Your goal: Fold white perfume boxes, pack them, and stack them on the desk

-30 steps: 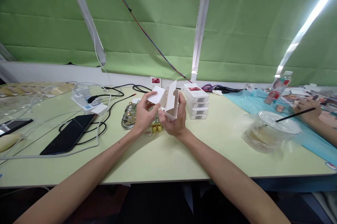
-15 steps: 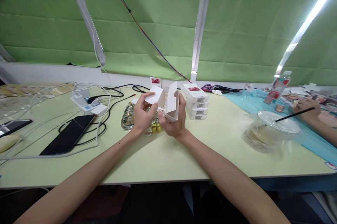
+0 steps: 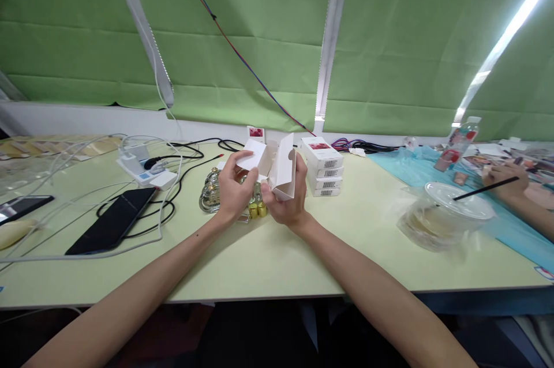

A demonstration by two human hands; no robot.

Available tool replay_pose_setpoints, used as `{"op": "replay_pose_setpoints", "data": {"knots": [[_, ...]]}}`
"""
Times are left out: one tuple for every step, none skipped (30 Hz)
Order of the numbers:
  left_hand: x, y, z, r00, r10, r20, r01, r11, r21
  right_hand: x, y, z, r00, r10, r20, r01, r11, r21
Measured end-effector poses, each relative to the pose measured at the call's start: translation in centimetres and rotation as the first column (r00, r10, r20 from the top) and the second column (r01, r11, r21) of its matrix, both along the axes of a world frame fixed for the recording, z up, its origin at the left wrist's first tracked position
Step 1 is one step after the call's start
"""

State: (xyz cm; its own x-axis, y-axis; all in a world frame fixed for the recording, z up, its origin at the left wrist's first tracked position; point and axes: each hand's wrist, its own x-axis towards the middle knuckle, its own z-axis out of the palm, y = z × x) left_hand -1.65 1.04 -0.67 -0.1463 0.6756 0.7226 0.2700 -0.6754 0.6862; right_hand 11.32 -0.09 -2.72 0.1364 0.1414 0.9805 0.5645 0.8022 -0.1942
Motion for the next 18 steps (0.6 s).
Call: {"op": "replay_pose_setpoints", "data": {"knots": [[0.0, 0.0, -0.03, 1.0, 0.004, -0.009, -0.004, 1.0, 0.003, 0.01, 0.02, -0.02, 1.0, 0.006, -0.003, -0.006, 1.0, -0.006], [0.01, 0.0, -0.05, 1.0, 0.008, -0.016, -0.008, 1.0, 0.005, 0.04, 0.04, -0.04, 1.0, 0.008, -0.007, -0.008, 1.0, -0.013], [0.02, -0.01, -0.07, 1.0, 0.012, -0.022, -0.012, 1.0, 0.007, 0.07, 0.06, -0.07, 1.0, 0.008, -0.009, -0.008, 1.0, -0.018], [0.03, -0.01, -0.08, 1.0, 0.016, -0.026, -0.015, 1.0, 0.008, 0.1, 0.09, -0.11, 1.0, 0.008, -0.01, -0.008, 1.0, -0.023], [0.04, -0.02, -0.08, 1.0, 0.017, -0.026, -0.017, 1.0, 0.008, 0.13, 0.12, -0.15, 1.0, 0.012, -0.009, -0.012, 1.0, -0.026], [0.05, -0.03, -0.07, 1.0, 0.017, -0.023, -0.016, 1.0, 0.009, 0.16, 0.16, -0.21, 1.0, 0.026, -0.006, -0.026, 0.999, -0.029], [0.07, -0.04, -0.05, 1.0, 0.014, -0.019, -0.013, 1.0, 0.009, 0.18, 0.21, -0.27, 0.999, 0.046, -0.004, -0.046, 0.998, -0.033], [0.08, -0.05, -0.02, 1.0, 0.011, -0.013, -0.011, 1.0, 0.009, 0.19, 0.26, -0.34, 0.998, 0.064, -0.001, -0.064, 0.997, -0.037], [0.09, -0.07, 0.01, 1.0, 0.011, -0.006, -0.011, 1.0, 0.01, 0.18, 0.32, -0.41, 0.997, 0.073, 0.003, -0.073, 0.997, -0.04], [0.09, -0.09, 0.04, 1.0, 0.012, -0.001, -0.012, 1.0, 0.01, 0.17, 0.38, -0.48, 0.997, 0.072, 0.006, -0.071, 0.997, -0.043], [0.09, -0.12, 0.06, 1.0, 0.015, 0.003, -0.015, 1.0, 0.009, 0.16, 0.43, -0.54, 0.998, 0.061, 0.008, -0.06, 0.997, -0.042], [0.09, -0.15, 0.07, 1.0, 0.018, 0.005, -0.018, 1.0, 0.006, 0.14, 0.47, -0.6, 0.999, 0.045, 0.008, -0.045, 0.998, -0.04], [0.08, -0.18, 0.07, 1.0, 0.019, 0.005, -0.019, 1.0, 0.003, 0.13, 0.51, -0.65, 1.0, 0.03, 0.003, -0.03, 0.999, -0.038], [0.07, -0.21, 0.05, 1.0, 0.021, 0.005, -0.021, 1.0, 0.002, 0.13, 0.53, -0.68, 1.0, 0.02, -0.002, -0.02, 0.999, -0.037], [0.07, -0.24, 0.03, 1.0, 0.021, 0.001, -0.021, 1.0, 0.003, 0.14, 0.54, -0.7, 1.0, 0.018, -0.005, -0.018, 0.999, -0.038], [0.07, -0.26, 0.01, 1.0, 0.024, -0.005, -0.024, 1.0, 0.005, 0.16, 0.53, -0.7, 1.0, 0.024, -0.005, -0.024, 0.999, -0.041], [0.09, -0.27, -0.01, 0.999, 0.032, -0.01, -0.032, 0.999, 0.009, 0.17, 0.51, -0.68, 0.999, 0.038, -0.003, -0.038, 0.998, -0.043], [0.11, -0.28, -0.03, 0.999, 0.043, -0.015, -0.043, 0.999, 0.013, 0.18, 0.48, -0.63, 0.998, 0.055, 0.001, -0.055, 0.998, -0.04]]}}
